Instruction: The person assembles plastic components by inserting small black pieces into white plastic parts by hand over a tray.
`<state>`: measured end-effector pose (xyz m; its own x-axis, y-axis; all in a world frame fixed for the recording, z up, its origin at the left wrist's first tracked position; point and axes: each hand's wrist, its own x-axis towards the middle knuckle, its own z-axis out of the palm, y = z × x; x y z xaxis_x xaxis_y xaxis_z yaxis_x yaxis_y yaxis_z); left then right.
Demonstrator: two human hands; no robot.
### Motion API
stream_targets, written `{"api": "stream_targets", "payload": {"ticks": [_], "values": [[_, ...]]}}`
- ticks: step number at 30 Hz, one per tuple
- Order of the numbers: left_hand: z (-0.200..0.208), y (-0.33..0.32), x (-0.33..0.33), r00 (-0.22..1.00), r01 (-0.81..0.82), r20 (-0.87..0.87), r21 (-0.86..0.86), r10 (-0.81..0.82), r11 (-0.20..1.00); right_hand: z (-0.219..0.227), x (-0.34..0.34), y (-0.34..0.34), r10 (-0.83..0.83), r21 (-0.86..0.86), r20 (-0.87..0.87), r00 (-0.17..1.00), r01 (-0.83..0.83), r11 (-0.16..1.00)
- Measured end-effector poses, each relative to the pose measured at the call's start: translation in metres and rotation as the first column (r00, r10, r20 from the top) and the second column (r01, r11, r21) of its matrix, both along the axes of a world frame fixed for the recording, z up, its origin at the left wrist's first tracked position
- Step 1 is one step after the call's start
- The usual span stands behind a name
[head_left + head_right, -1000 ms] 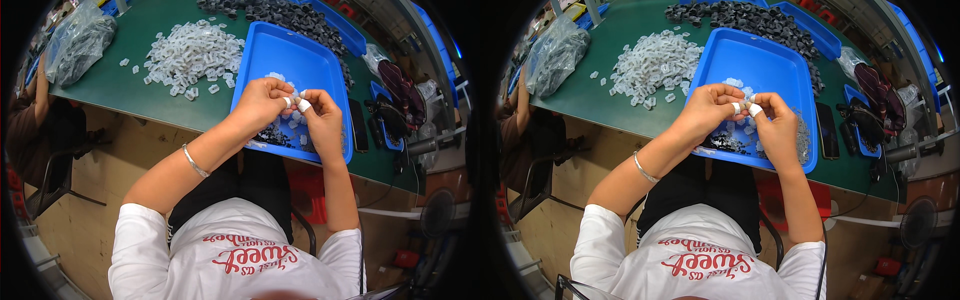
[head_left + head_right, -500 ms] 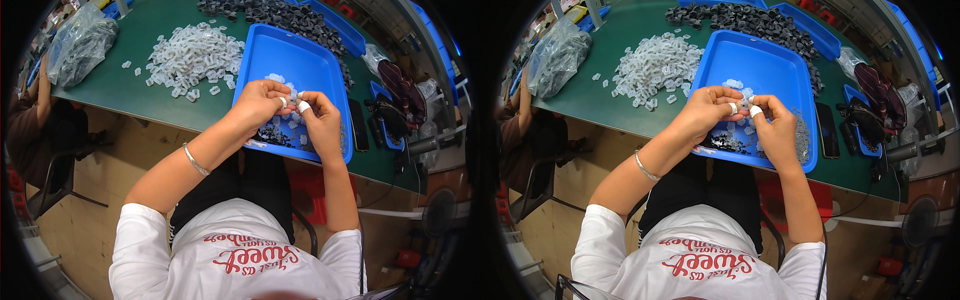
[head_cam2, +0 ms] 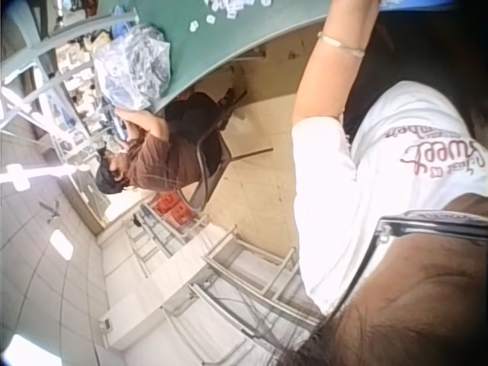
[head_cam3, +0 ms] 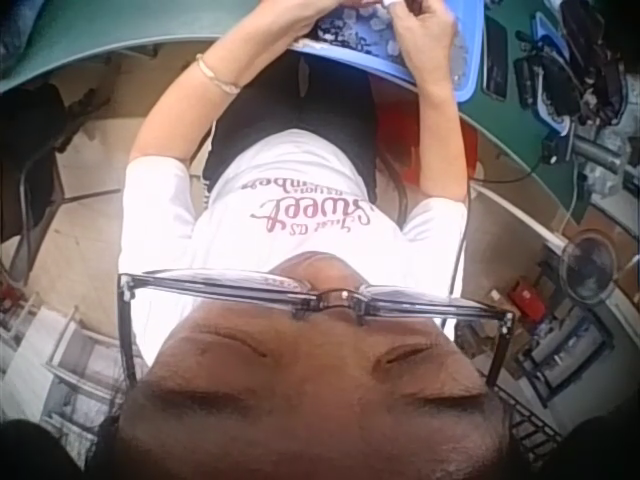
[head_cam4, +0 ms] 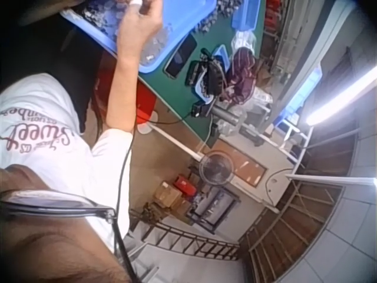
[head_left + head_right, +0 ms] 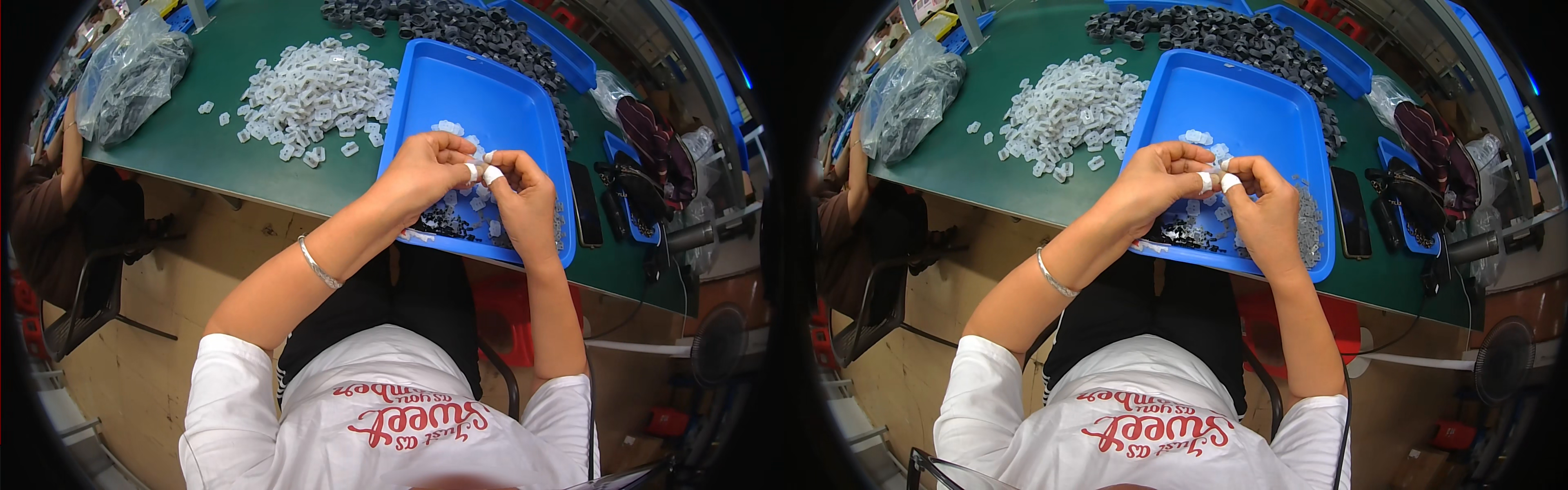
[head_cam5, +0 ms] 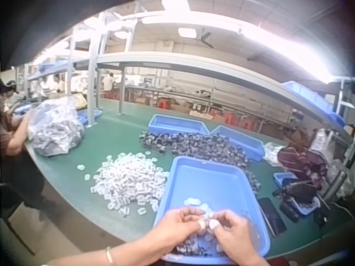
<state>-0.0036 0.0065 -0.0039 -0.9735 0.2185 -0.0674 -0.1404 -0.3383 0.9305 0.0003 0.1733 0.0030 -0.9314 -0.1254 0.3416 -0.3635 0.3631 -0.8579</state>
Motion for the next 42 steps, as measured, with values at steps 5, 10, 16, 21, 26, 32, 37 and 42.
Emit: {"api": "stream_targets", "payload": {"ticks": [5,10,16,21,26,32,37,42], "values": [[0.002,-0.001,0.001,0.996,-0.040,-0.082,0.014,0.041,0.999,0.006,0.001,0.000,0.060,-0.141,0.069,0.996,-0.050,0.989],[0.014,-0.013,0.000,0.951,-0.195,-0.233,0.064,0.205,0.979,0.012,0.002,0.014,-0.010,0.029,0.038,0.999,0.009,1.000],[0.024,-0.101,-0.039,0.683,-0.625,-0.636,-0.253,0.360,0.739,0.030,0.017,0.026,0.290,0.554,0.070,0.954,-0.279,0.784],[0.022,-0.168,-0.074,0.631,-0.763,-0.764,-0.580,0.135,0.284,0.028,0.017,0.024,0.389,0.623,0.025,0.921,-0.319,0.714],[0.021,-0.138,-0.067,0.439,-0.863,-0.888,-0.459,-0.137,0.209,0.021,0.012,0.009,0.439,0.525,0.016,0.898,-0.381,0.761],[0.009,-0.039,-0.008,0.719,-0.364,-0.595,-0.762,-0.358,0.536,0.020,0.014,0.011,0.370,0.596,0.083,0.925,-0.344,0.726],[-0.007,-0.023,-0.001,0.647,-0.340,-0.567,-0.813,-0.510,0.473,0.017,0.012,0.008,0.411,0.596,0.133,0.902,-0.404,0.694],[-0.009,-0.021,-0.001,0.673,-0.300,-0.525,-0.838,-0.521,0.457,0.013,0.011,0.012,0.452,0.629,0.057,0.890,-0.384,0.676]]}}
